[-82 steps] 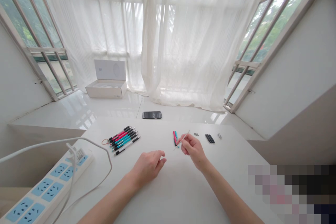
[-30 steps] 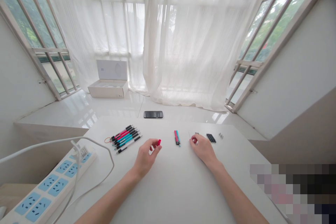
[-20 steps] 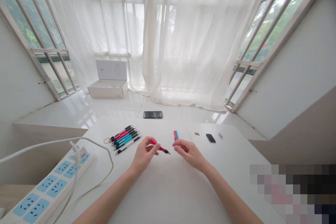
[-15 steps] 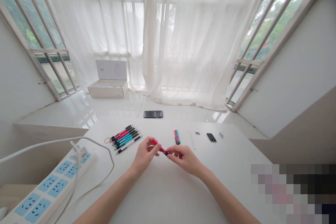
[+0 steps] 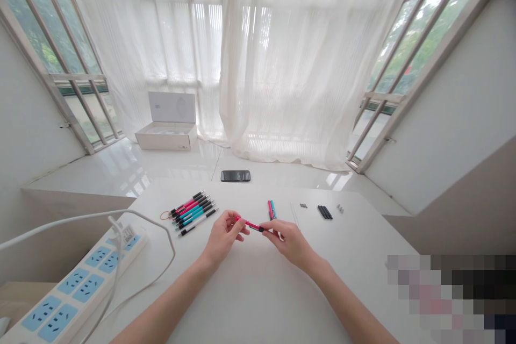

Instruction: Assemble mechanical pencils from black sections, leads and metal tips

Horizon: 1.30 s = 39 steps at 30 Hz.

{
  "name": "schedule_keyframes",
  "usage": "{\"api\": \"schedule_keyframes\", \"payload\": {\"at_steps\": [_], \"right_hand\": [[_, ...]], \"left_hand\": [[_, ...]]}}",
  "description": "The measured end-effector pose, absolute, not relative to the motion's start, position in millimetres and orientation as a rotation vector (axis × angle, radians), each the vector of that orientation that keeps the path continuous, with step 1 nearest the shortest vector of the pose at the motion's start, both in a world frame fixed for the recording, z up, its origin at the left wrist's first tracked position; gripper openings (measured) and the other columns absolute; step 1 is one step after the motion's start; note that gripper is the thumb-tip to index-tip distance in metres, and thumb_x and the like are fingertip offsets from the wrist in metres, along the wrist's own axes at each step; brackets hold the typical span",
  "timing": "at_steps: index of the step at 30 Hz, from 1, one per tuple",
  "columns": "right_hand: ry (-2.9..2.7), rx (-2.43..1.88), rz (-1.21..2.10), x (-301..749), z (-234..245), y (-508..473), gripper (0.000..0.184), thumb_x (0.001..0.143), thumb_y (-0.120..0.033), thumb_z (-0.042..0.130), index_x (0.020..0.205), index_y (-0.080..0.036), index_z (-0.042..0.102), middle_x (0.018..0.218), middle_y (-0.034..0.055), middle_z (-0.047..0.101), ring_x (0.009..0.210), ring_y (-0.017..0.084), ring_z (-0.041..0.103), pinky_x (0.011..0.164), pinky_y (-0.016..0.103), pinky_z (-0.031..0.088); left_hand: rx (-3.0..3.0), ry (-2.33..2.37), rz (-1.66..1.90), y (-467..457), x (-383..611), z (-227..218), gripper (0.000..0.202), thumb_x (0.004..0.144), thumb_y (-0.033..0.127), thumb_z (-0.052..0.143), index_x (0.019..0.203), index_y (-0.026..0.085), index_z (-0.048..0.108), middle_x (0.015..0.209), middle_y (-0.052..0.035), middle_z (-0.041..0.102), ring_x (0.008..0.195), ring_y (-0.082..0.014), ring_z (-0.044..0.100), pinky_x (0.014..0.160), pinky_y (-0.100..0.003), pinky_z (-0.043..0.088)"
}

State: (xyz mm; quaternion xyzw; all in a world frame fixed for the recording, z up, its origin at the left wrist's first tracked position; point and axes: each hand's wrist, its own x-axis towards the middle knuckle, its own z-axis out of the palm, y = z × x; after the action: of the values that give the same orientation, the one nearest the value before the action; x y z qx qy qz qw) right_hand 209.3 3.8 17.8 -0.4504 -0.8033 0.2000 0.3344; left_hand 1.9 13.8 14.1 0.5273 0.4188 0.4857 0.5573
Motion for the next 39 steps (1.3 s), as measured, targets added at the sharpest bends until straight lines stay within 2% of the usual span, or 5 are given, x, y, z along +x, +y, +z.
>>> {"api": "schedule_keyframes", "payload": {"at_steps": [16, 21, 25, 32, 39], "right_hand": [[-2.293, -1.115, -0.028, 196.7, 9.6, -4.0, 0.024, 0.094, -0.026, 0.044, 0.106, -0.022, 0.064, 0.085, 0.0058, 0.069, 0.068, 0.014, 0.061, 0.056, 0.022, 0.039], [-2.188, -1.13, 0.054, 199.5, 12.8, -1.8, 0.024, 0.092, -0.025, 0.044, 0.1, -0.023, 0.067, 0.089, 0.0062, 0.067, 0.071, 0.014, 0.06, 0.058, 0.023, 0.043], [-1.812, -1.214, 0.279, 211.8, 13.5, 10.4, 0.024, 0.087, -0.038, 0.052, 0.092, -0.021, 0.069, 0.093, 0.0082, 0.064, 0.06, 0.012, 0.052, 0.054, 0.026, 0.044], [-1.101, -1.236, 0.929, 238.5, 11.7, 33.3, 0.042, 0.073, -0.053, 0.065, 0.094, -0.017, 0.066, 0.062, -0.0006, 0.054, 0.046, 0.008, 0.036, 0.04, 0.023, 0.027], [-1.467, -1.529, 0.326, 257.7, 2.9, 35.6, 0.039, 0.078, -0.055, 0.055, 0.085, -0.019, 0.068, 0.077, 0.0061, 0.067, 0.051, 0.013, 0.049, 0.055, 0.03, 0.043]], "left_hand": [[1.232, 0.999, 1.088, 15.8, 2.5, 10.5, 0.04, 0.081, 0.055, 0.059, 0.081, 0.018, 0.046, 0.074, -0.0029, 0.065, 0.062, -0.0135, 0.062, 0.055, -0.024, 0.047], [1.571, 1.107, 1.082, 15.7, -3.5, 11.6, 0.035, 0.089, 0.053, 0.049, 0.083, 0.019, 0.048, 0.075, -0.0023, 0.062, 0.061, -0.0139, 0.06, 0.055, -0.025, 0.046], [2.29, 1.397, 1.003, 19.7, -23.8, 15.2, 0.018, 0.089, 0.038, 0.053, 0.093, 0.021, 0.056, 0.092, -0.0055, 0.065, 0.083, -0.0211, 0.059, 0.075, -0.034, 0.045], [2.545, 2.015, 0.548, 28.7, -52.6, 19.8, 0.017, 0.089, 0.022, 0.05, 0.102, 0.017, 0.059, 0.104, -0.0114, 0.063, 0.097, -0.0282, 0.054, 0.083, -0.04, 0.039], [2.515, 2.119, 0.352, 30.4, -57.3, 21.1, 0.018, 0.087, 0.016, 0.049, 0.1, 0.017, 0.061, 0.098, -0.0127, 0.065, 0.095, -0.0283, 0.056, 0.082, -0.039, 0.039]]}}
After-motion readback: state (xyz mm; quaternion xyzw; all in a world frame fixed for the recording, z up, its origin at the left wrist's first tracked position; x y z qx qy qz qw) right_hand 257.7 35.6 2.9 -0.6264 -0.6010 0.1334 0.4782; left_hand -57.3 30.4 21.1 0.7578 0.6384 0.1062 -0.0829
